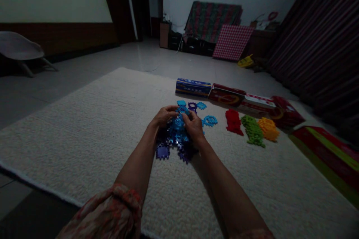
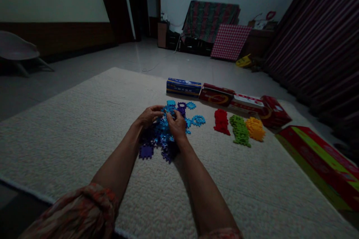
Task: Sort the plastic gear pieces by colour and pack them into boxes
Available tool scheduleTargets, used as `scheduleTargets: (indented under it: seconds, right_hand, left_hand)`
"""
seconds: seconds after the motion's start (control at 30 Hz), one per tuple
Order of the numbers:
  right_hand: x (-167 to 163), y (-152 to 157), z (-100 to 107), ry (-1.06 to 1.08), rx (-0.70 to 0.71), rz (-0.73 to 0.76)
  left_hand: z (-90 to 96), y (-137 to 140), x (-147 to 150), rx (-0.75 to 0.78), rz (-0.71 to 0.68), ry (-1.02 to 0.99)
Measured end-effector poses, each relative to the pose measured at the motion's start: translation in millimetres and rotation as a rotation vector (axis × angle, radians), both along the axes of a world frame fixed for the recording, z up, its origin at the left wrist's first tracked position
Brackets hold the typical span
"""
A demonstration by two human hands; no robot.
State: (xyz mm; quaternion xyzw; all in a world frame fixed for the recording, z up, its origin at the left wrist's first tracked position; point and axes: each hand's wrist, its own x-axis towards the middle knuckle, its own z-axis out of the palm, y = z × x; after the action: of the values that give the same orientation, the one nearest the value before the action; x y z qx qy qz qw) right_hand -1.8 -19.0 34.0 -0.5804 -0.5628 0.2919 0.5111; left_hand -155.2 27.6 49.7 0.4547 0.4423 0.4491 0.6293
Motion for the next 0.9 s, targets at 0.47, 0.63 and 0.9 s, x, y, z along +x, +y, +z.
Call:
scheduleTargets:
  seconds: [0.47,0.63,0.9]
  right_hand:
    - [105.1,26.3,-10.9,-0.030,-0.048,-0.391]
    - [116.3,19.5,-17.8,-0.387,0.133,-0.480]
    - [34.1,-21.1,-5.3,-0.672,0.288,0.310]
  left_hand:
    - [-15.9,10.0,-30.3,0.297,-0.035,0.533]
    - [-21.4,11.3,-36.9,0.339,-0.226,0.619]
    - [-20.7,12.3,-42.7,0.414,-0.264,0.706]
